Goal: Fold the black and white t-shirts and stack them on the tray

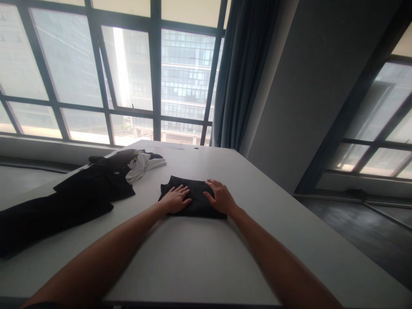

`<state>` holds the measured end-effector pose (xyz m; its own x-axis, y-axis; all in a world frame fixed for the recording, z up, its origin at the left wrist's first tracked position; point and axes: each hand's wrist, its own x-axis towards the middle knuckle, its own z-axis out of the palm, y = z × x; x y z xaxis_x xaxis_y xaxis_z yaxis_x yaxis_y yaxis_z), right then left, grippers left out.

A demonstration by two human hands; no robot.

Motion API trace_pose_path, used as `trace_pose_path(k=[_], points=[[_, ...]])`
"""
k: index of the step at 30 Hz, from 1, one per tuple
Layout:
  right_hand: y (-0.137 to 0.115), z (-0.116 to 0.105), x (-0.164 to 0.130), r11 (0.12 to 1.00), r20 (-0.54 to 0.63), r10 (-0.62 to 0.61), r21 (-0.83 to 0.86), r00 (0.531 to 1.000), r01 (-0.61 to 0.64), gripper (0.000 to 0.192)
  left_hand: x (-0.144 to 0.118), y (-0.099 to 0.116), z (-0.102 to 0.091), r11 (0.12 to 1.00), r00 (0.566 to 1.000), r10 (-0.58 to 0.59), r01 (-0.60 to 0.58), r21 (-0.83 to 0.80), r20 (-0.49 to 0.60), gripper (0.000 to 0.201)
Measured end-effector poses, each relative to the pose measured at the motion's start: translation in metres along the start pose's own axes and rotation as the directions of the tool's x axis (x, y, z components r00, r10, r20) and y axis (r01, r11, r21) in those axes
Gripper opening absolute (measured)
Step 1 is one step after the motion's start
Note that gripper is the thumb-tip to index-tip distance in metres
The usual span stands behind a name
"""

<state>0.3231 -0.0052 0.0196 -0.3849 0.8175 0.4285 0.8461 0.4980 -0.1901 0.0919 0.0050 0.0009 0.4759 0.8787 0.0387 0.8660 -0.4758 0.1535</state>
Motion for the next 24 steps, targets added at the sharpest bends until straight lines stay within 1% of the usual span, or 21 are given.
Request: trace_pose_path(k=[1,2,3,4,5,7,10,13,15,16,17,18,19,20,21,22,23,24], points=[[-0.003,0.005,0.000,1.000,0.109,0.007,0.007,0.994,-0.008,0.051,0.000,-0.001,0.000,1.000,1.000,0.000,0.000,0.000,0.001,0.065],[-0.005,0.009,-0.001,1.000,0.229,0.024,0.010,0.973,-0.027,0.056,0.001,-0.003,0.000,1.000,1.000,-0.001,0.001,-0.001,0.009,0.066],[-0.006,0.013,-0.001,0.998,0.338,0.048,0.009,0.940,-0.054,0.059,0.001,-0.005,-0.002,1.000,1.000,-0.008,0.008,-0.003,0.019,0.067],[-0.007,0.015,-0.002,0.996,0.421,0.075,0.005,0.904,-0.085,0.063,0.001,-0.008,-0.003,1.000,0.999,-0.024,0.024,-0.005,0.027,0.069],[-0.006,0.015,-0.003,0.993,0.475,0.103,-0.002,0.874,-0.116,0.066,0.001,-0.012,-0.005,0.999,0.998,-0.052,0.052,-0.007,0.037,0.072],[-0.002,0.011,-0.003,0.986,0.528,0.149,-0.020,0.836,-0.163,0.073,0.002,-0.021,-0.009,0.990,0.989,-0.136,0.137,-0.011,0.054,0.076],[0.006,-0.001,-0.005,0.969,0.577,0.232,-0.070,0.783,-0.236,0.086,0.001,-0.037,-0.012,0.969,0.968,-0.244,0.245,-0.011,0.059,0.080],[0.015,-0.014,-0.006,0.942,0.615,0.323,-0.138,0.719,-0.305,0.101,-0.001,-0.052,-0.014,0.957,0.956,-0.291,0.291,-0.007,0.041,0.077],[0.021,-0.021,-0.008,0.933,0.629,0.348,-0.161,0.695,-0.321,0.111,-0.004,-0.054,-0.017,0.949,0.949,-0.314,0.314,0.010,0.018,0.074],[0.023,-0.023,-0.008,0.935,0.626,0.345,-0.160,0.699,-0.317,0.113,-0.005,-0.053,-0.018,0.949,0.949,-0.315,0.315,0.027,-0.019,0.071],[0.024,-0.024,-0.008,0.940,0.608,0.333,-0.153,0.721,-0.305,0.112,-0.006,-0.048,-0.020,0.952,0.951,-0.300,0.304,0.045,-0.077,0.069],[0.024,-0.023,-0.008,0.948,0.563,0.315,-0.143,0.764,-0.285,0.108,-0.007,-0.042,-0.021,0.958,0.952,-0.269,0.280,0.058,-0.145,0.067],[0.024,-0.021,-0.008,0.956,0.488,0.293,-0.134,0.822,-0.261,0.099,-0.008,-0.032,-0.021,0.969,0.954,-0.221,0.238,0.063,-0.204,0.066],[0.024,-0.018,-0.007,0.963,0.389,0.269,-0.127,0.881,-0.238,0.087,-0.010,-0.021,-0.021,0.983,0.960,-0.158,0.175,0.058,-0.230,0.065],[0.023,-0.014,-0.006,0.968,0.281,0.244,-0.122,0.928,-0.218,0.074,-0.011,-0.009,-0.019,0.995,0.972,-0.083,0.094,0.043,-0.219,0.067],[0.023,-0.009,-0.005,0.971,0.183,0.227,-0.119,0.956,-0.208,0.064,-0.012,0.003,-0.016,1.000,0.985,-0.005,0.008,0.016,-0.173,0.068],[0.024,-0.003,-0.003,0.971,0.113,0.221,-0.115,0.969,-0.208,0.057,-0.014,0.014,-0.013,0.997,0.991,0.075,-0.077,-0.014,-0.110,0.070],[0.026,0.001,-0.002,0.969,0.078,0.229,-0.110,0.970,-0.220,0.053,-0.015,0.023,-0.009,0.988,0.988,0.144,-0.147,-0.044,-0.055,0.070]])
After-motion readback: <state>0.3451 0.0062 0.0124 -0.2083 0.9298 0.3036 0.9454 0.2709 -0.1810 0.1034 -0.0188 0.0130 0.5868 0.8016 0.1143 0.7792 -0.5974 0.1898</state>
